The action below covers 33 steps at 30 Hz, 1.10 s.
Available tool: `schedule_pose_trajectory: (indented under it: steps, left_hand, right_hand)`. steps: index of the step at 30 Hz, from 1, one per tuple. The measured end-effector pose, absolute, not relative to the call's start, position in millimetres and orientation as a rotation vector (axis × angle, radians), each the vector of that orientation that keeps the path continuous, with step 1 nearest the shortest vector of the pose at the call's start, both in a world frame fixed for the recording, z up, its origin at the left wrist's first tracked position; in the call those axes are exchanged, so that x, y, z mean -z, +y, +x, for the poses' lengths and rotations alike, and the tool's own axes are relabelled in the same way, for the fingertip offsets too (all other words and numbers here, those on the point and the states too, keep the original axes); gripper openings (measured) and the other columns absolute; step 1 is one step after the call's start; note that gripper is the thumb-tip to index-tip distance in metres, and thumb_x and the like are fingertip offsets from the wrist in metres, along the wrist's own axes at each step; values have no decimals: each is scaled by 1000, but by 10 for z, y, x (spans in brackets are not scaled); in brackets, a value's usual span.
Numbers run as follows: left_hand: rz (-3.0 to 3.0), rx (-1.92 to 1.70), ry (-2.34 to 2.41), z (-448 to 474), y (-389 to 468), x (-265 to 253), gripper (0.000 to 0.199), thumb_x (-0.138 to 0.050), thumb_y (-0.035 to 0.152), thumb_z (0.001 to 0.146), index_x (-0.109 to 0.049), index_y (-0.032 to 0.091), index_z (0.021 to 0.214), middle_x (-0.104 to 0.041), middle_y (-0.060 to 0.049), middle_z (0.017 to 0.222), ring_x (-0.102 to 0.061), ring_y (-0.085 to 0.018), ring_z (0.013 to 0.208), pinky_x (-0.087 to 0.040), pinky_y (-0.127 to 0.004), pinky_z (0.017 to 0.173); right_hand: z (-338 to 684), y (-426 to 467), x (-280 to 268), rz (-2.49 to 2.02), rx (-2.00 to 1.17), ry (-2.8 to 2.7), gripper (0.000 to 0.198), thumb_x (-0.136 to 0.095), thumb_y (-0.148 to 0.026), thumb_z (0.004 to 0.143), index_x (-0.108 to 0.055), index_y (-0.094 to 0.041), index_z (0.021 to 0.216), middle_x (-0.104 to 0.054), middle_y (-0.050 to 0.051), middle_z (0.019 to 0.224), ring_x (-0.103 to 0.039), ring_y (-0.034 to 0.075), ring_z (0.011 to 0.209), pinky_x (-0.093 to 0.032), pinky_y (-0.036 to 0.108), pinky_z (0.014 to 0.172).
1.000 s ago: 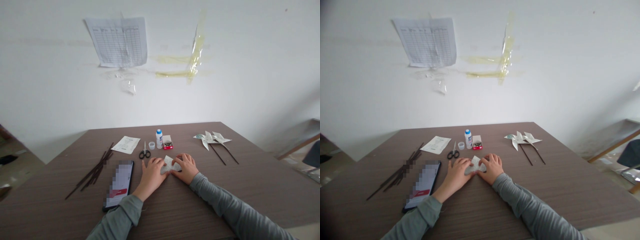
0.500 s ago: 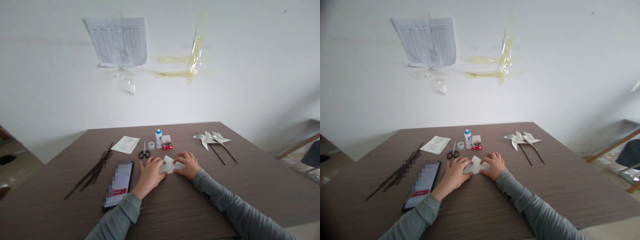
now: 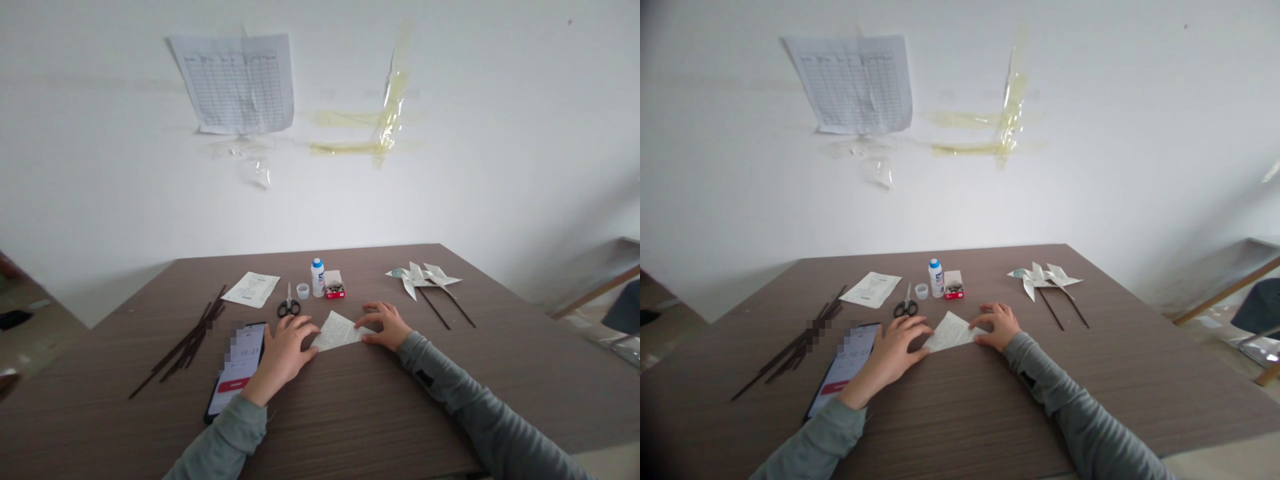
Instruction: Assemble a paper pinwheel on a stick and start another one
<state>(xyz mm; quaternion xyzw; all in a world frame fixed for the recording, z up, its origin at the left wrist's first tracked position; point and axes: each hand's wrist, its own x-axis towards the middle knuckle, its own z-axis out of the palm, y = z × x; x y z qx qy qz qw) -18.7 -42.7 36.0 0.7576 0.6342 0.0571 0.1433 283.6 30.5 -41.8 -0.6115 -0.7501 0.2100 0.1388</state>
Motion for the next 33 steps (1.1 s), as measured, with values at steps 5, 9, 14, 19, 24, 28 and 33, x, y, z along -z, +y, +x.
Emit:
schedule_pose_trajectory:
  steps: [5,9,14,19,24,28,33]
  left_hand:
    - [2181,-171,1840,-274,-457,-347,48,-85,18,115,-97,44,154,-72,-6,196,-54,-48,191,-36,-94,154]
    - [2179,-180,1831,-315,-453,-298,48,-83,17,116,-98,45,152,-72,-6,196,-55,-47,191,-37,-93,154]
    - [2194,-216,1809,-338,-443,-220,49,-80,15,117,-98,45,151,-74,-7,194,-55,-48,191,-31,-96,155]
    - [2233,-199,1773,-374,-428,-173,54,-75,13,117,-97,43,157,-72,-10,196,-53,-50,192,-30,-100,153]
    - [2245,-166,1764,-402,-421,-201,61,-74,11,115,-96,46,159,-70,-8,198,-51,-50,193,-31,-98,154]
    - [2247,-164,1751,-419,-414,-198,63,-73,10,114,-96,47,160,-69,-8,199,-49,-50,194,-32,-98,154]
    - [2264,-180,1725,-459,-405,-140,65,-71,9,112,-95,45,161,-68,-9,199,-50,-50,194,-31,-96,155]
  right_hand:
    - [2939,396,473,-1751,-683,-2153,46,-109,-29,90,-107,-42,134,-70,8,194,-46,60,190,-26,81,162]
    - [2999,439,477,-1746,-747,-2147,48,-108,-31,89,-107,-44,136,-68,6,196,-41,60,192,-22,79,164]
    - [3045,487,456,-1761,-779,-2187,54,-104,-31,90,-105,-44,142,-65,3,201,-38,59,195,-17,75,165]
    - [3071,506,435,-1769,-794,-2231,59,-101,-30,90,-103,-44,148,-61,4,205,-38,57,196,-18,74,165]
    - [3120,470,444,-1720,-753,-2230,60,-94,-22,89,-105,-45,143,-68,1,199,-44,55,193,-26,74,163]
    - [3147,451,456,-1666,-745,-2247,59,-92,-20,90,-105,-45,142,-69,2,198,-48,52,191,-30,72,162]
    - [3115,478,500,-1740,-692,-2239,63,-90,-16,86,-106,-46,139,-71,1,197,-47,54,192,-26,75,163]
